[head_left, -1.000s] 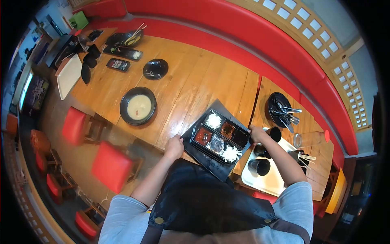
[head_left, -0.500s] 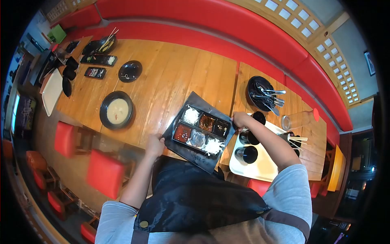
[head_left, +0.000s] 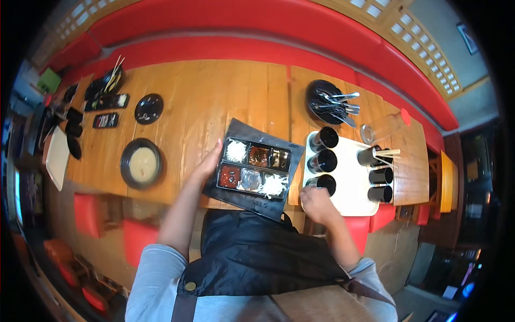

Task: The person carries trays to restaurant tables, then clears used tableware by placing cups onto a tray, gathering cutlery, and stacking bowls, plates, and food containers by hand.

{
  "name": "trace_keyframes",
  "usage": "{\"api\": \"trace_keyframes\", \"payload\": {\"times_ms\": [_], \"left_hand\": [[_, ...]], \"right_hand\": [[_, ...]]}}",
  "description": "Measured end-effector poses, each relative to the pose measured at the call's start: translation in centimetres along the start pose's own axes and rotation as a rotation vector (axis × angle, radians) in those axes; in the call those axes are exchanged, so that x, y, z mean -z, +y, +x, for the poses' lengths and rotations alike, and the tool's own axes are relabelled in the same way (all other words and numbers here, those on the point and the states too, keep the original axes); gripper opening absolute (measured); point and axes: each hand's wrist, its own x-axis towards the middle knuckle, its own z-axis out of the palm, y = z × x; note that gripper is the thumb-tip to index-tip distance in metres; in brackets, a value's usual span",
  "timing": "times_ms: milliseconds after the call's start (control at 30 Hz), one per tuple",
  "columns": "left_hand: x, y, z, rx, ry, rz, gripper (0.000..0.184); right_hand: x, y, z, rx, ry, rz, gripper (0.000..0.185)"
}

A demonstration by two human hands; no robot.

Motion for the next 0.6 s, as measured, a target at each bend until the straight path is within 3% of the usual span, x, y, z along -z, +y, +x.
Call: {"api": "trace_keyframes", "payload": {"times_ms": [33,67,100,133,167,200,267,300,600], "left_hand": [[-0.2,-0.1,0.5,-0.054,0.002,-0.001,0.065],[0.4,-1.3,1.8,-0.049,-0.021,0.014,0.065],[1.5,-3.6,3.6,-0.255,0.045,-0.002,0.065],[2.2,-4.6,4.7,-0.458,0.113,-0.024,0.066],[1.5,-2.7,2.6,-0.394,0.161,-0.017,0.078],[1.7,-2.7,2.0,-0.39,0.145,-0.013,0.078],[2.9,-2.8,1.1,-0.281,0.042,-0.295,0.078],[3.0,-3.7,1.0,-0.235,-0.071,-0.437,0.084],[0.8,-2.5,1.6,-0.248,-0.131,-0.332,0.084]], "right_hand": [[-3.0,1.2,0.5,-0.022,0.014,0.011,0.029],[-6.1,2.1,1.2,-0.173,0.13,0.436,0.036],[-8.7,2.5,1.9,-0.319,0.249,0.86,0.043],[-10.6,2.1,2.8,-0.203,0.442,1.177,0.055],[-11.6,1.7,3.4,-0.13,0.495,1.35,0.057],[-12.2,1.2,4.0,-0.051,0.549,1.521,0.061],[-13.0,-0.3,5.0,0.034,0.595,1.736,0.069],[-13.0,-0.8,5.0,0.052,0.587,1.755,0.074],[-13.1,-2.7,3.8,0.05,0.645,1.81,0.076]]}}
